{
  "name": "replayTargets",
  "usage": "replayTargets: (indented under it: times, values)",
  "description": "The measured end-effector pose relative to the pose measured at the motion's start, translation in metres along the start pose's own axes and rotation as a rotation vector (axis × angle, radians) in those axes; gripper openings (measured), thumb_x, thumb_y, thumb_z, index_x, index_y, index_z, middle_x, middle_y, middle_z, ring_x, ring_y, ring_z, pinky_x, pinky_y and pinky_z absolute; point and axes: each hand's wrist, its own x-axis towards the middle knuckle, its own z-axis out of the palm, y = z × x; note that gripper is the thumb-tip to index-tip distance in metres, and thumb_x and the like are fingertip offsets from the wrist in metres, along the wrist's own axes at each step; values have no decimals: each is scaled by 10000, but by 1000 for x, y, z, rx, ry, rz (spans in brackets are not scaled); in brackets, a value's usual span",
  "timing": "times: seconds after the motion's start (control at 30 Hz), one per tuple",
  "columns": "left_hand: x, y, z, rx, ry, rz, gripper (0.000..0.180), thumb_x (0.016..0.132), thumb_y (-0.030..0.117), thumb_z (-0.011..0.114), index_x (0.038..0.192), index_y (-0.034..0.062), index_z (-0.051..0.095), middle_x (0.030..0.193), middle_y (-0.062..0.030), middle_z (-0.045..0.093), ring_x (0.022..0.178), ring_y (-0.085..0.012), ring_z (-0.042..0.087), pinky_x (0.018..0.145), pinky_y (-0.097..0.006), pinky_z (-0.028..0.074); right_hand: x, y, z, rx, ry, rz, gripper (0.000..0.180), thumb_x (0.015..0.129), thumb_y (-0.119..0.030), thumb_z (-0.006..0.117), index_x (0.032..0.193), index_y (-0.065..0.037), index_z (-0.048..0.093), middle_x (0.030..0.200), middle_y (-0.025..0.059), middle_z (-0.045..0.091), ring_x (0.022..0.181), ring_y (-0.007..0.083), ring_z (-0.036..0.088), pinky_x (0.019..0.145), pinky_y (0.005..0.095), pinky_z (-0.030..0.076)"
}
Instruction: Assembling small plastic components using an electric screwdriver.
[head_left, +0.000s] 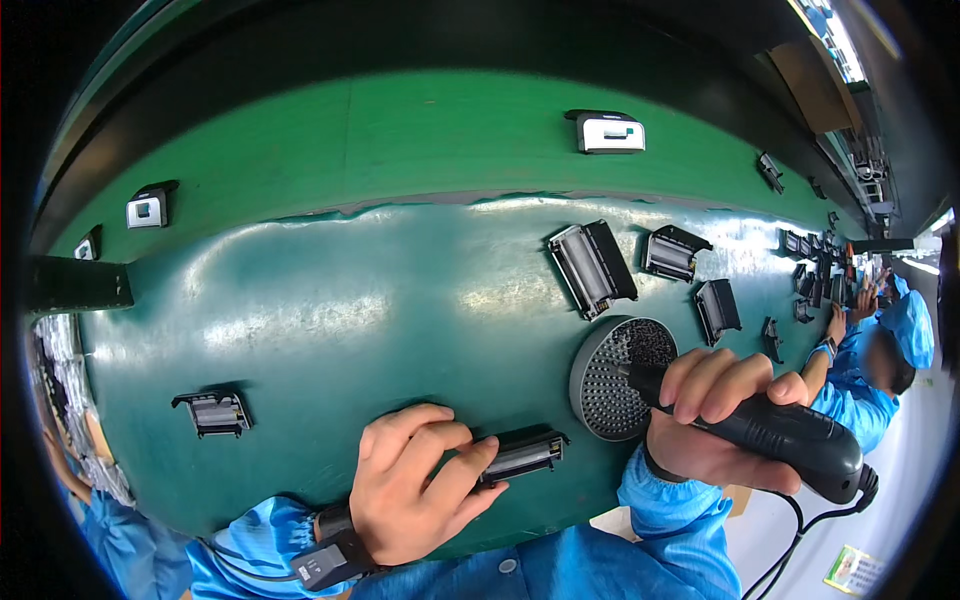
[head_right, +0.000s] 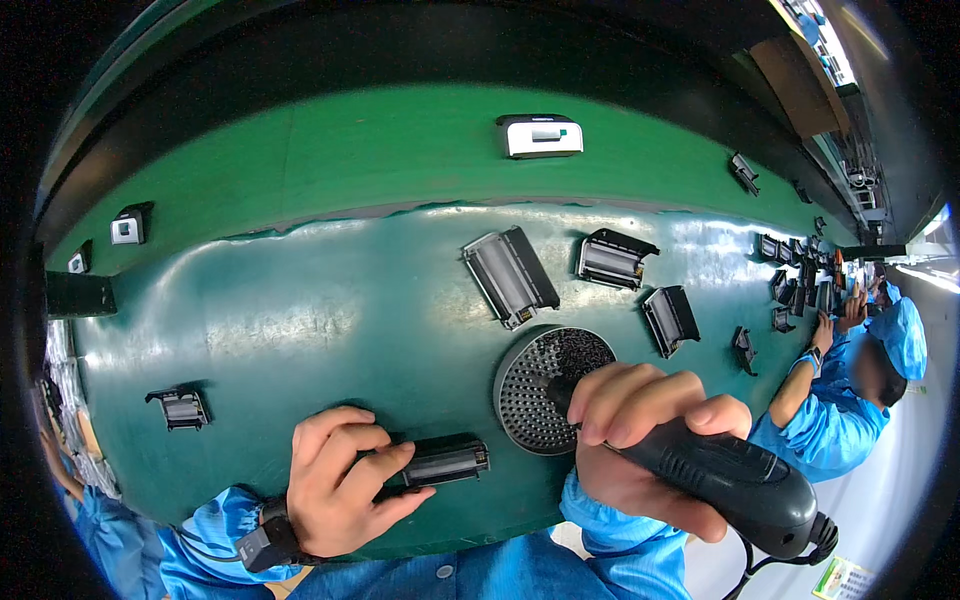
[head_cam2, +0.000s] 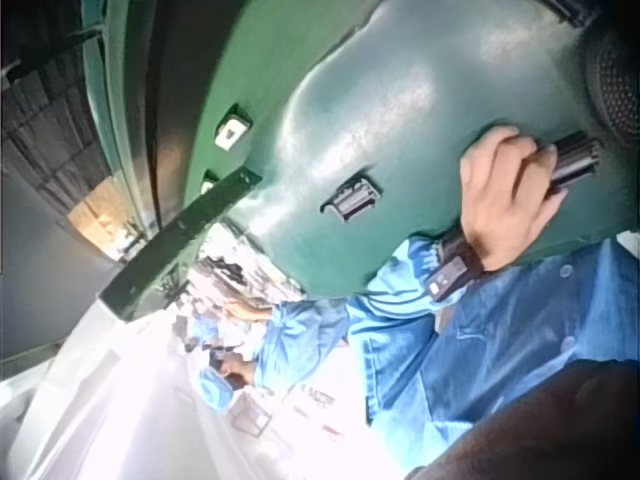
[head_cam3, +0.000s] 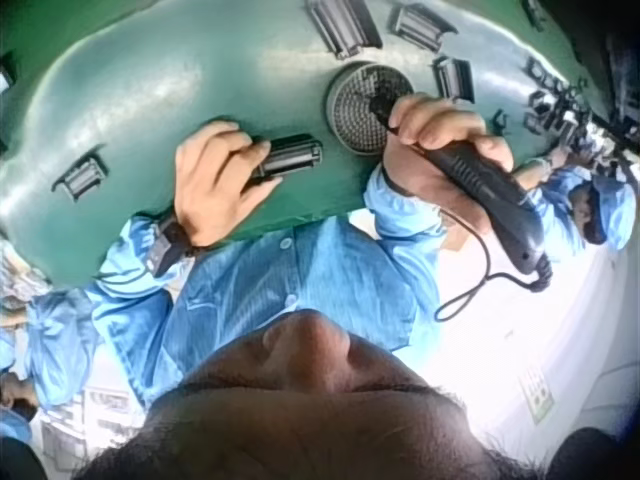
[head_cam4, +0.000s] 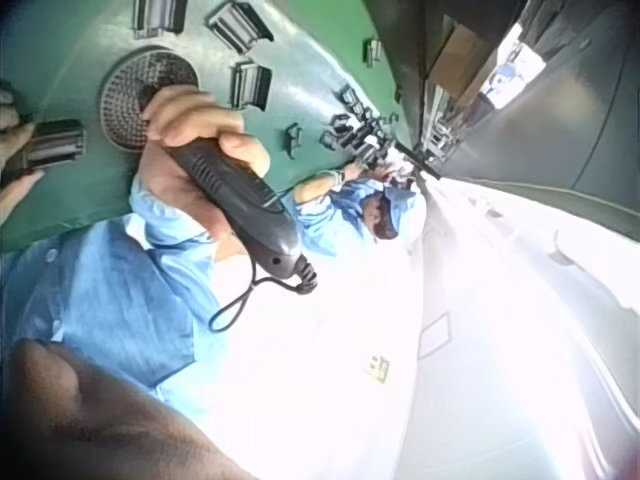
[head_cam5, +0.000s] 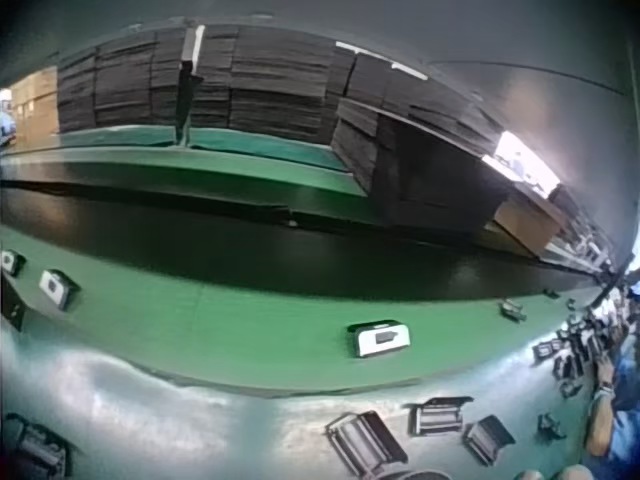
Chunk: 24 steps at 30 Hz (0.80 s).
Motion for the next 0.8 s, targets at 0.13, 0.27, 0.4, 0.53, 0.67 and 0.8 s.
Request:
replayTargets:
  times: [0.13,0.27,0.4,0.53,0.67,0.8]
  values:
    - [0,0,0,-6,2,-6,510,492,214,930,955,89,754,984,-39,635,1028,-292,616,842,-418,467,1,-1,-1,-7,22,26,795,918,-779,512,1294,-83,436,789,111,563,570,232,566,477,378,497]
    - [1,1,0,-8,-3,-5,513,490,213,929,957,89,755,981,-36,638,1031,-289,616,842,-415,467,3,-2,-2,-15,38,36,793,917,-787,501,1288,-88,439,778,103,557,565,225,561,472,374,491]
    - [1,0,0,-3,-5,-8,515,488,215,929,956,89,756,974,-35,641,1033,-286,615,841,-412,468,4,0,-7,-1,75,60,780,917,-788,499,1266,-93,443,765,95,551,548,215,549,467,368,484]
    - [1,1,2,-10,0,-7,510,495,224,928,955,87,755,975,-38,642,1034,-289,614,839,-415,466,4,0,-6,12,72,77,758,919,-775,519,1249,-96,445,756,87,548,535,210,544,464,362,478]
    - [1,0,-1,-13,9,12,492,529,236,913,967,78,752,981,-45,641,1041,-293,611,839,-419,467,7,0,1,-44,-150,32,748,916,-758,550,1262,-102,452,772,78,552,551,209,550,463,353,471]
    - [0,-3,0,-37,15,27,494,550,239,899,990,71,752,983,-47,639,1064,-288,607,846,-417,468,0,-29,22,4,38,-9,638,953,-676,586,1218,-102,501,790,53,568,554,199,555,456,338,482]
